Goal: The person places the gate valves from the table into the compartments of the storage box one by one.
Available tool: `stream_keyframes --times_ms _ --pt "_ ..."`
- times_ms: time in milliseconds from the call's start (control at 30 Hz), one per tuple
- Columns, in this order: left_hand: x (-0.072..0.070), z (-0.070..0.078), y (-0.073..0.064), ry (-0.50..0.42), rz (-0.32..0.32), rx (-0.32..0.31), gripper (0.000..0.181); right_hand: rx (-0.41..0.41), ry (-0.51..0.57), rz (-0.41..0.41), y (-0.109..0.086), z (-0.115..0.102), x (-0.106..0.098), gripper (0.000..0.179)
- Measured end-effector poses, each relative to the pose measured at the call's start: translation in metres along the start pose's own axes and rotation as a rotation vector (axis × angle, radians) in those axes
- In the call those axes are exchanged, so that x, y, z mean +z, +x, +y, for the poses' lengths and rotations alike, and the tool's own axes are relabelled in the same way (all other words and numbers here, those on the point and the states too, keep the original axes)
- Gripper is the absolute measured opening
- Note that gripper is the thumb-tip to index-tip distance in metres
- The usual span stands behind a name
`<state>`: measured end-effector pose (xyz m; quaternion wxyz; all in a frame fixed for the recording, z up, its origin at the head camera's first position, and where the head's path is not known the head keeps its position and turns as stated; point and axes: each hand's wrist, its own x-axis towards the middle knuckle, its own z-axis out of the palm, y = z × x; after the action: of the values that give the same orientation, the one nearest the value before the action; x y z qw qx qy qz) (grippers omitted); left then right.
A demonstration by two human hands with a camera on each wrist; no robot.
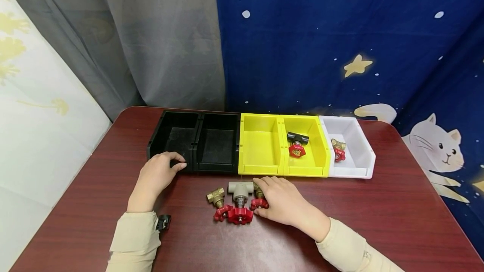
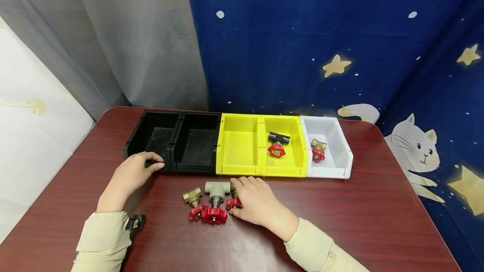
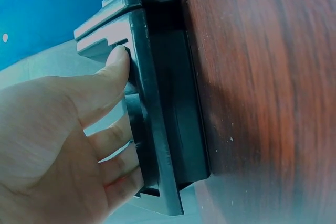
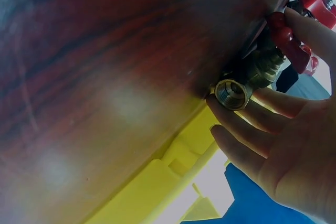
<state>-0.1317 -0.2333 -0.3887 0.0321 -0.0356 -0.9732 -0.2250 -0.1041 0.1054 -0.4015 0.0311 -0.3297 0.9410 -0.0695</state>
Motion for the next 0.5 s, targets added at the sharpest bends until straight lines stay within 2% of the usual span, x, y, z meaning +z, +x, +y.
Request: stream_keyframes --times_ms 267,500 --pt "0.0012 -0.0006 0.0003 0.001 0.0 -0.005 0.013 -0.038 -0.004 0.043 0.0 0.0022 -0.0009 0.077" --pt "0.0007 -0.0004 0.0006 -0.001 0.005 -0.001 0.013 -0.038 0.003 0.075 -0.0036 0.0031 -0.0052 0.075"
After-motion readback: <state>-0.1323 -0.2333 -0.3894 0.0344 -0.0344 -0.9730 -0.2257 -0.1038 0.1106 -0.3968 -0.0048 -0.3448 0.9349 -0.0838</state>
